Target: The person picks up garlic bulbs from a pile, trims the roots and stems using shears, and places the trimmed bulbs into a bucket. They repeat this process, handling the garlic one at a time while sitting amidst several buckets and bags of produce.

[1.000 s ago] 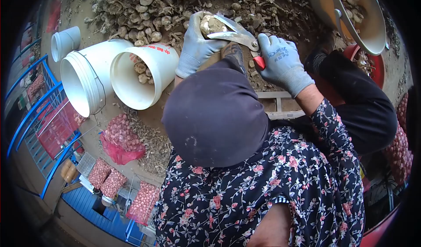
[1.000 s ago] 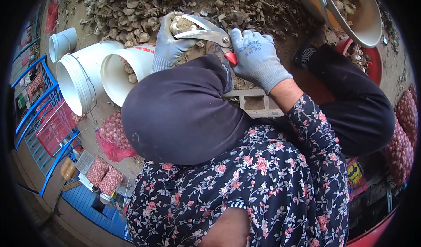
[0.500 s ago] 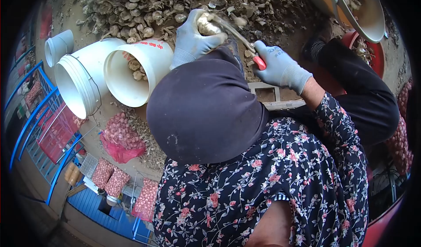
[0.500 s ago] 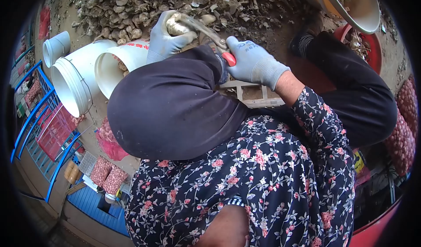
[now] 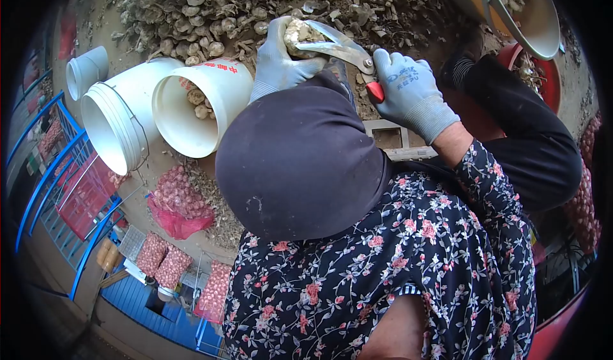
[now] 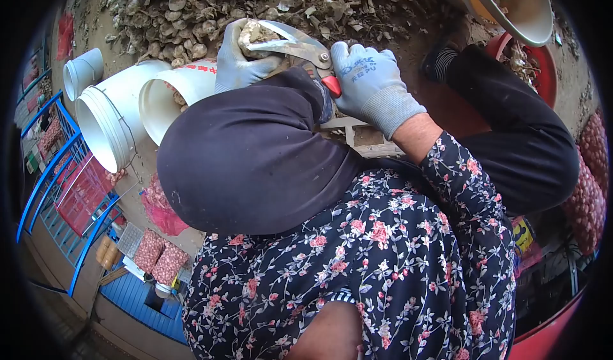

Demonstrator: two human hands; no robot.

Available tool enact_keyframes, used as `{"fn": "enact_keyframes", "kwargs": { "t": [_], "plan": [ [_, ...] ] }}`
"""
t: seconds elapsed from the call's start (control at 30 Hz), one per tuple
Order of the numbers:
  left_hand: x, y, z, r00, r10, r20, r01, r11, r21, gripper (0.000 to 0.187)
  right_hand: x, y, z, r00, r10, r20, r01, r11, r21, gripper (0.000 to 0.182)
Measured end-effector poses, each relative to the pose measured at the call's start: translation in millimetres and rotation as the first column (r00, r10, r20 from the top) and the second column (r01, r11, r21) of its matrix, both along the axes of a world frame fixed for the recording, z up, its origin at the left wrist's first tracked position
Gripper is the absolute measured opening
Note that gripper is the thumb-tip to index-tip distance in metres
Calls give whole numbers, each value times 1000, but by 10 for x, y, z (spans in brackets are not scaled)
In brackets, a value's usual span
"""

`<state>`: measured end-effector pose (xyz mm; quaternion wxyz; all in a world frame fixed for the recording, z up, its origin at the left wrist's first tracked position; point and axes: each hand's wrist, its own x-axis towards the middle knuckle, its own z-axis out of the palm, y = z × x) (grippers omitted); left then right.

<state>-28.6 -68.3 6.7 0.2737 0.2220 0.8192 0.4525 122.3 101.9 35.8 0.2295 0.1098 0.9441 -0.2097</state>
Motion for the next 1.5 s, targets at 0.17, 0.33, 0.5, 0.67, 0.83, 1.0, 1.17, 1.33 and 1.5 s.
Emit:
{"fn": "enact_keyframes", "kwargs": {
  "t": [0.17, 0.33, 0.5, 0.67, 0.83, 1.0, 1.17, 1.33, 1.5],
  "plan": [
    [5, 61, 69, 994, -92, -64, 88, 994, -63, 69, -27, 22, -58, 992, 54, 112, -50, 998, -36, 41],
    [10, 88, 56, 991, -130, 40, 131, 991, -13, 61, 97, 111, -203, 995, 86, 46, -80, 991, -109, 38],
    [-11, 29, -58, 961, -151, 230, 135, 987, 85, 57, 196, 122, -242, 992, 99, 72, -85, 981, -176, 39],
    [-39, -44, -56, 781, -264, 565, 211, 964, 159, 51, 322, 107, -213, 995, 94, 41, -84, 977, -198, 37],
    [-49, -103, -135, 683, -317, 658, 161, 944, 288, 44, 370, 48, -158, 993, 89, 78, -70, 975, -213, 35],
    [-55, -176, -215, 602, -393, 695, 213, 918, 334, 37, 467, 30, -156, 998, 39, 43, -25, 957, -288, 34],
    [39, -62, -9, 655, -259, 710, 115, 963, 245, 44, 398, 102, -138, 996, 49, -77, -61, 985, -160, 33],
    [5, -34, -48, 729, -308, 612, 267, 950, 160, 56, 260, 61, -187, 989, 97, 112, -80, 985, -151, 35],
    [30, -82, -250, 751, -178, 636, 32, 972, 234, 59, 552, 128, -592, 967, -245, 67, 254, 927, -277, 30]
  ]
}}
